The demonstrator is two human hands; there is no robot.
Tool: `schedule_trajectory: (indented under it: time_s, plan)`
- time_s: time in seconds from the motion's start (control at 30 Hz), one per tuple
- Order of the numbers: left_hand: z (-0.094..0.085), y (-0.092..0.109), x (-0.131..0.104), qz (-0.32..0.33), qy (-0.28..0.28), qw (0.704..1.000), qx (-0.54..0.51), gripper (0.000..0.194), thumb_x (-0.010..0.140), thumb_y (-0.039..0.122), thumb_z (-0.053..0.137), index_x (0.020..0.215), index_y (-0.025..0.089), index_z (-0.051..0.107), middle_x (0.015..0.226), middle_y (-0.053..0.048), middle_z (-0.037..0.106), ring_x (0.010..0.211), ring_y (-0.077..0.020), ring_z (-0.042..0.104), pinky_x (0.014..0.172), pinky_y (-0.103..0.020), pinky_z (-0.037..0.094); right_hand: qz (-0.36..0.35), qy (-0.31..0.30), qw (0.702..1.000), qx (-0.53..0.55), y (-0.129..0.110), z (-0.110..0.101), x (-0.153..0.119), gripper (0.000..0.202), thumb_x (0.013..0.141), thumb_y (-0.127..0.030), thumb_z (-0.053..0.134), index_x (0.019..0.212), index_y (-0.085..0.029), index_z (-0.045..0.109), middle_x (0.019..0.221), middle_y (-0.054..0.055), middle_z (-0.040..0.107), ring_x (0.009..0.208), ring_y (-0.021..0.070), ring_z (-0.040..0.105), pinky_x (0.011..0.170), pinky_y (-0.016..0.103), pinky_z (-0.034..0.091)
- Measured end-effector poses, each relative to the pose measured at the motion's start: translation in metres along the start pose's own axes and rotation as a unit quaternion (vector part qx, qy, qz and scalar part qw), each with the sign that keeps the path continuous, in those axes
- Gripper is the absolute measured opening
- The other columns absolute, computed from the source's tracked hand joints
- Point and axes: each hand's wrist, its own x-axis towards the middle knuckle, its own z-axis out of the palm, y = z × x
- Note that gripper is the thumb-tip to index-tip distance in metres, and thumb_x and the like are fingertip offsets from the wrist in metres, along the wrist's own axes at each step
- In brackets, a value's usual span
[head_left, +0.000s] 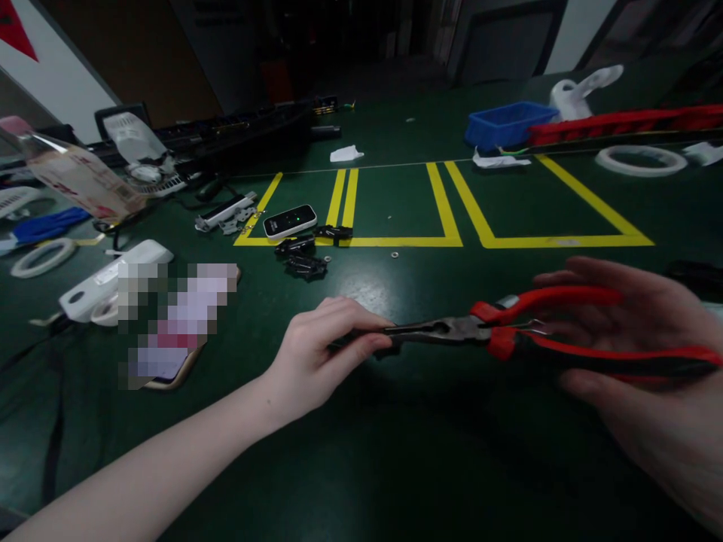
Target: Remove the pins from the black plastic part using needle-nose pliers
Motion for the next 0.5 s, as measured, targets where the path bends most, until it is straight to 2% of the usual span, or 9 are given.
schedule_trajectory:
  time_s: [0.1, 0.27, 0.4, 0.5]
  plan:
    - [0.003, -0.001, 0.001, -0.002, 0.001, 1.0, -0.012, 0.01, 0.103, 0.019, 0.065, 0.102, 0.016, 0.074, 0.088, -0.002, 0.079, 0.08, -0.0123, 0.072, 0.075, -0.025, 0.053, 0.042, 0.01, 0.996, 0.083, 0.001, 0.005, -0.001, 0.084, 0.058, -0.049, 0.098, 0.136, -0.041, 0.068, 0.132, 0.008, 0.073, 0.11, 0.035, 0.076, 0.09, 0.05, 0.068]
    - [0.003, -0.007, 0.001, -0.017, 0.012, 1.0, 0.008, 0.011, 0.103, 0.019, 0.064, 0.098, 0.016, 0.074, 0.086, -0.002, 0.078, 0.079, -0.0138, 0.071, 0.073, -0.027, 0.053, 0.108, -0.057, 0.984, 0.13, 0.002, 0.007, 0.002, 0.072, 0.057, -0.056, 0.097, 0.122, -0.038, 0.073, 0.12, 0.01, 0.079, 0.104, 0.0381, 0.078, 0.09, 0.055, 0.068]
    - [0.0, -0.011, 0.001, -0.021, 0.022, 0.999, 0.03, 0.012, 0.103, 0.021, 0.065, 0.096, 0.017, 0.074, 0.086, -0.002, 0.078, 0.079, -0.0151, 0.071, 0.074, -0.029, 0.052, 0.078, -0.063, 0.99, 0.102, -0.002, 0.006, 0.0, 0.072, 0.057, -0.05, 0.099, 0.123, -0.04, 0.07, 0.121, 0.007, 0.079, 0.102, 0.0359, 0.079, 0.085, 0.05, 0.07]
    - [-0.004, -0.012, 0.002, -0.005, -0.022, 0.998, 0.063, 0.012, 0.104, 0.024, 0.064, 0.101, 0.018, 0.074, 0.09, -0.001, 0.079, 0.086, -0.0161, 0.071, 0.083, -0.031, 0.05, 0.035, -0.051, 0.994, 0.087, -0.003, 0.003, -0.004, 0.068, 0.063, -0.046, 0.098, 0.124, -0.04, 0.069, 0.119, 0.006, 0.08, 0.1, 0.0334, 0.08, 0.083, 0.046, 0.07]
